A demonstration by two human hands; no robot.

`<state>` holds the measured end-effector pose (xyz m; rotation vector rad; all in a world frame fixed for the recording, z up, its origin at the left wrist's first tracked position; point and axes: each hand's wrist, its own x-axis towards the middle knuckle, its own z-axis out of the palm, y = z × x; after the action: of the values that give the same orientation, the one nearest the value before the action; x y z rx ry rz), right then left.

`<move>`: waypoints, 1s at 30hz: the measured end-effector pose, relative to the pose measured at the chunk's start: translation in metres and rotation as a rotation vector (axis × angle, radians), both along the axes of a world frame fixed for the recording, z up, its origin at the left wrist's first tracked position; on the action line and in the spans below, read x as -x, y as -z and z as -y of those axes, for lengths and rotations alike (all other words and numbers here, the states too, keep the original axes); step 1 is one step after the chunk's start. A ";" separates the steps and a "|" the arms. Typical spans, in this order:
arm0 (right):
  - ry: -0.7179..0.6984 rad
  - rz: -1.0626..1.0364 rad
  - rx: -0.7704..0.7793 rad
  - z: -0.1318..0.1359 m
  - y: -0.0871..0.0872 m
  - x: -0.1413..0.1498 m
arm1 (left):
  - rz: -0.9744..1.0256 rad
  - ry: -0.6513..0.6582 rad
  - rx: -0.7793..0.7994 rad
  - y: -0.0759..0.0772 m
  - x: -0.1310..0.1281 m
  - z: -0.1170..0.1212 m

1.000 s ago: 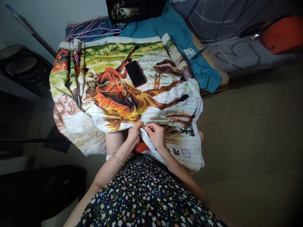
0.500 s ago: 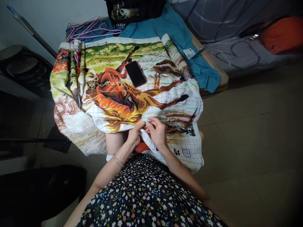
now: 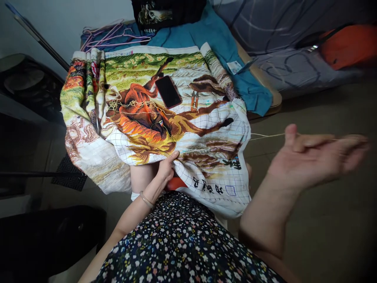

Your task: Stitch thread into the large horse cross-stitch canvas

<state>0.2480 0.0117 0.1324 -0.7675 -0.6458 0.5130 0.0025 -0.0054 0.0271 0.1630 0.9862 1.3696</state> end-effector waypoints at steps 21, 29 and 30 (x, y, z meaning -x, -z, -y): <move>-0.682 0.770 0.756 0.026 0.095 0.122 | -0.003 -0.003 0.058 -0.004 -0.004 -0.002; -0.627 0.895 0.729 0.021 0.089 0.123 | 0.012 -0.017 0.085 -0.005 -0.004 -0.002; -0.615 0.918 0.724 0.021 0.087 0.123 | 0.011 -0.021 0.086 -0.004 -0.004 -0.002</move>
<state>0.1247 -0.0089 0.0454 -1.5257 -1.6214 0.9899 0.0069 -0.0034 0.0312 0.0809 1.0380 1.3429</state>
